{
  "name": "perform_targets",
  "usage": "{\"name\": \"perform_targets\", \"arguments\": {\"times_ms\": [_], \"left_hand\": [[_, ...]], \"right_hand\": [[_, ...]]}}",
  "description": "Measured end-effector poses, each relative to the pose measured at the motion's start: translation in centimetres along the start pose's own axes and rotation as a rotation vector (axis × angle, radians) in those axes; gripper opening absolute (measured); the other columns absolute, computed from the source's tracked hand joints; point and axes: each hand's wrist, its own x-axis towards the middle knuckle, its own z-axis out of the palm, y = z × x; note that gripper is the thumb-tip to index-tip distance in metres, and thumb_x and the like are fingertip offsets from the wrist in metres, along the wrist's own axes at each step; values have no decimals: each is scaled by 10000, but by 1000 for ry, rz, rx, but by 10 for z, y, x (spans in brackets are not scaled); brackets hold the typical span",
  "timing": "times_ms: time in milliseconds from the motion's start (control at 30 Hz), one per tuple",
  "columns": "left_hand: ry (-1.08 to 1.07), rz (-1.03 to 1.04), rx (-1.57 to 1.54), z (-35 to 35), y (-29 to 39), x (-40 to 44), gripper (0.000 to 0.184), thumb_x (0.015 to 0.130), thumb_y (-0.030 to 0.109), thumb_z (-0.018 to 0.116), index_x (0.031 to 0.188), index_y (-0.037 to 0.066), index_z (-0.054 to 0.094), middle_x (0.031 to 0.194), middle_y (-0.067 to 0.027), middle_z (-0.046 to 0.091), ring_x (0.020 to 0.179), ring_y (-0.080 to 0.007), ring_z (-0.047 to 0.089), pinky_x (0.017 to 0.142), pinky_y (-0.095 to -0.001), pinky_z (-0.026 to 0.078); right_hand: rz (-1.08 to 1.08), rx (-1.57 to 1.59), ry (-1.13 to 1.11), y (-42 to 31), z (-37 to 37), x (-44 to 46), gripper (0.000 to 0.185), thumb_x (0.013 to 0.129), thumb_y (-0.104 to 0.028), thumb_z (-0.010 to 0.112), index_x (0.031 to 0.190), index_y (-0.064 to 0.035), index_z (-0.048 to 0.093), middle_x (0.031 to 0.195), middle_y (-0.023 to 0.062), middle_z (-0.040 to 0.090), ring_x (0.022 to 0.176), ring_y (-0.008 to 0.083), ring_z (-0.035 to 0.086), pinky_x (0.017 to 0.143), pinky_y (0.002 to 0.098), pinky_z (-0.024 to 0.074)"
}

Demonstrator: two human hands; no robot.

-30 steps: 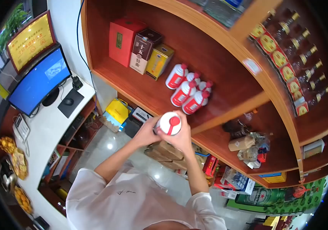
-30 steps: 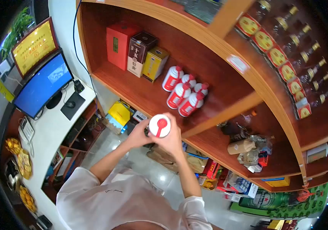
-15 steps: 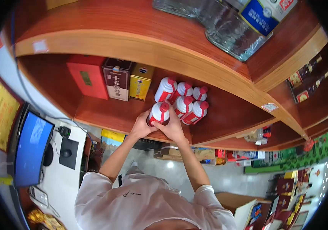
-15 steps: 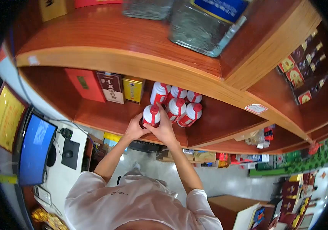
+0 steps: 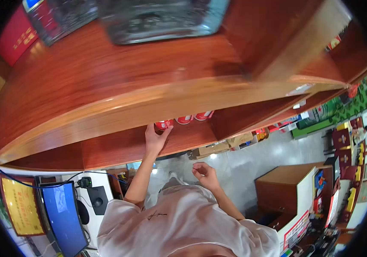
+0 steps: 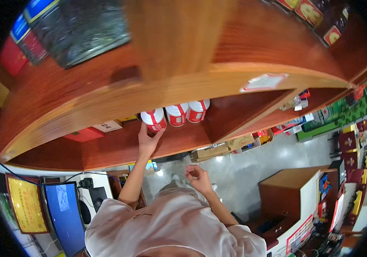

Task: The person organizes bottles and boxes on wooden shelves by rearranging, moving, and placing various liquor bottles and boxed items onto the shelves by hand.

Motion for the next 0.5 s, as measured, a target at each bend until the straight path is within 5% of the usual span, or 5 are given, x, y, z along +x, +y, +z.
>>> {"name": "perform_targets", "arguments": {"times_ms": [67,500], "left_hand": [[-11,0,-46,2,0,0,689,825,231,856,1369,-9,508,1232,-181,685,1110,-280,678,971,-392,523],[-13,44,-23,19,-21,5,709,884,156,805,1465,9,427,1378,-148,595,1255,-241,572,1079,-367,428]], "right_hand": [[45,0,10,13,0,-11,218,936,-55,725,1141,-2,675,1007,68,733,905,120,707,839,292,582],[24,-106,151,34,-68,-38,207,931,-103,715,1110,-4,688,954,84,736,821,136,708,775,303,586]]}}
